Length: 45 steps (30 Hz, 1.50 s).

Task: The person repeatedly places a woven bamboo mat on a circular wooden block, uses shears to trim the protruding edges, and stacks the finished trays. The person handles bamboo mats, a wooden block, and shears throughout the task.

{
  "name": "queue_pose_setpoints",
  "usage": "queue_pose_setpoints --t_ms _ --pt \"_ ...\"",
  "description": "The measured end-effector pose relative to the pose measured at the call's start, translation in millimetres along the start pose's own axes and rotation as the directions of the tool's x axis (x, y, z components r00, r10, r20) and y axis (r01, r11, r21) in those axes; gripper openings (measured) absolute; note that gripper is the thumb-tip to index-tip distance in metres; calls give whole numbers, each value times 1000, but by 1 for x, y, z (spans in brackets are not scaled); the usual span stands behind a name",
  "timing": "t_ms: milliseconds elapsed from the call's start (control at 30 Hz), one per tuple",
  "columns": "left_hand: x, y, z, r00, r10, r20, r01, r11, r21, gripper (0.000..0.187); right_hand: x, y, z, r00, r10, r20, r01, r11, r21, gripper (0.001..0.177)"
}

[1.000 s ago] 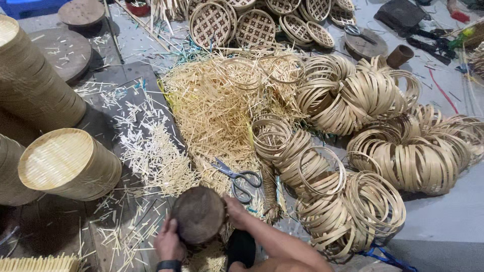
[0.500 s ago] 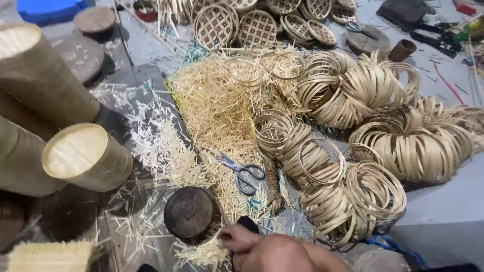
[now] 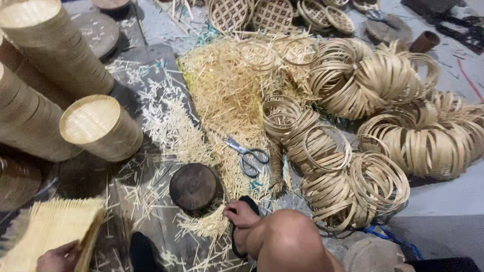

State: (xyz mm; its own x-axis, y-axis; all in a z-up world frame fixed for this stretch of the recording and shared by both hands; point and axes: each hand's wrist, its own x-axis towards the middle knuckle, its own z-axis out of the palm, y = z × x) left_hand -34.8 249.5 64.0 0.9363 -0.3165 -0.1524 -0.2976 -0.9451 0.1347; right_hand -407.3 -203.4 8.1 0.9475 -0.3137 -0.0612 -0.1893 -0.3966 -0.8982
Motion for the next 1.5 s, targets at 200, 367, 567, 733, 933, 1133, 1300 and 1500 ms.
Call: queue_pose_setpoints --t_ms 200,367,567,733,933,1133,1300,1500 --pt "-19 0 25 985 -94 143 132 948 -290 64 3 14 -7 997 -4 71 4 1000 1 17" --pt "-12 29 -50 927 -243 -287 273 960 68 18 3 9 -5 997 70 46 -70 998 3 18" --pt "-61 184 -80 736 238 -634 -416 897 -147 21 35 -12 -26 857 478 193 -508 721 471 32" --pt "-99 303 10 605 665 -438 -786 586 -196 42 97 -16 -48 839 479 259 -459 365 810 35" --pt "-86 285 59 795 506 -336 -601 576 -555 35 130 -5 -28 885 462 58 -413 721 557 23" --pt "0 242 120 889 -147 434 458 286 -842 51 119 -11 -23 897 426 -113 -354 849 393 25" --pt "2 228 154 896 -63 439 443 168 -881 34 124 -35 -26 913 378 -155 -347 917 194 23" --pt "-7 240 124 917 -188 352 391 248 -886 61 124 -40 -26 915 362 -181 -327 925 196 28"
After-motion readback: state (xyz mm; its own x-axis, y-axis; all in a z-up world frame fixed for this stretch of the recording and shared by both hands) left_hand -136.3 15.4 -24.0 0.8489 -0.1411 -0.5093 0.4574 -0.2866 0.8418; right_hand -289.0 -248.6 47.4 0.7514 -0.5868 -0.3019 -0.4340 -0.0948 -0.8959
